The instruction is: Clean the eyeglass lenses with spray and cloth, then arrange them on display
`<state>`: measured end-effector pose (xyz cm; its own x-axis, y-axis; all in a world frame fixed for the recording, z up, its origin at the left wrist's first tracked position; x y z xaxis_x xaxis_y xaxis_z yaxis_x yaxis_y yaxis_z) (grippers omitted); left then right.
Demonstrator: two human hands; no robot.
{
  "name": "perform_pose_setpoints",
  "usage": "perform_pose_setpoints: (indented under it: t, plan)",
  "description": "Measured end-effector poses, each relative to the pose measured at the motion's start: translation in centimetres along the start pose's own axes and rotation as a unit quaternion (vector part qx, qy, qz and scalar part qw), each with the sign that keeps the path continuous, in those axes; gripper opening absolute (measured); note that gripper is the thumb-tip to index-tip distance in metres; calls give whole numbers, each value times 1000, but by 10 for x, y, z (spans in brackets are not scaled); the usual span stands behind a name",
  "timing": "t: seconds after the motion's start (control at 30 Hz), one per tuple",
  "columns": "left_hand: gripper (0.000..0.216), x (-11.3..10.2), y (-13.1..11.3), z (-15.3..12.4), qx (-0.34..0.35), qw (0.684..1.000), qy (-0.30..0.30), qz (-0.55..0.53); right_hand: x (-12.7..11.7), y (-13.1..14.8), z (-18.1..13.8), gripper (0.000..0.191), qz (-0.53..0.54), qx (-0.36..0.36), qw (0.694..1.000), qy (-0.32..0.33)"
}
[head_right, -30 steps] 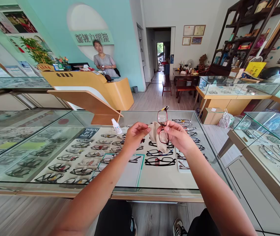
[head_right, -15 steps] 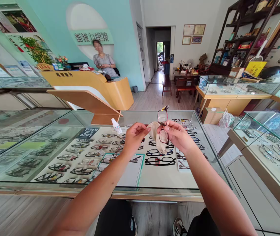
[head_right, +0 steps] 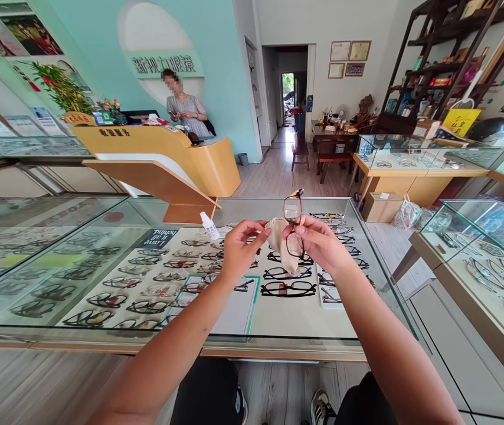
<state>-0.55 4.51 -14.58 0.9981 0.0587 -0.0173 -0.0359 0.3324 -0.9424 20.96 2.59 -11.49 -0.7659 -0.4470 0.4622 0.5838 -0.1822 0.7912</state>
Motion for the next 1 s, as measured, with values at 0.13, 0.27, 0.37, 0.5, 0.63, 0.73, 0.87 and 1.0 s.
perform_pose_setpoints:
  t: [0.13,0.27,0.37,0.5,0.63,0.73,0.87,1.0]
  plan:
    - [28,0,7,0,26,999,1,43,1,0,0,25,-4,1,1000,0]
    - [26,1,10,1,19,999,8,42,1,-1,-1,26,-9,0,1000,7]
    - [30,2,8,2,-11,1000,10,14,1,-1,-1,23,-10,1,1000,20]
    - [33,0,5,4,-45,999,1,-18,-1,0,-1,20,-2,-3,1000,24]
    - [32,-6,3,7,-50,998,-27,-41,-4,-1,0,21,5,-1,1000,13]
    - [33,-11,0,9,-48,996,-44,-56,-7,-2,0,21,0,5,1000,4]
    - [33,-14,-7,10,-37,995,-49,-72,-7,-4,0,23,-4,13,1000,-8]
    - [37,-17,-12,10,-46,994,-13,-102,-5,-3,1,26,-17,14,1000,-22]
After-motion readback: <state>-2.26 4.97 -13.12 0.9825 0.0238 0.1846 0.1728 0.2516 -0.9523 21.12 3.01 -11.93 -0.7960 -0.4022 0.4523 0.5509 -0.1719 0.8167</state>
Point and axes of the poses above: each hand's wrist, its own z-axis towards the middle knuckle, its own x-axis out of the palm, y = z × x, the point moved 2 cm from there along z, towards the middle knuckle, and after that the axes turned 12 degrees about -x, right-handed, at the moved point
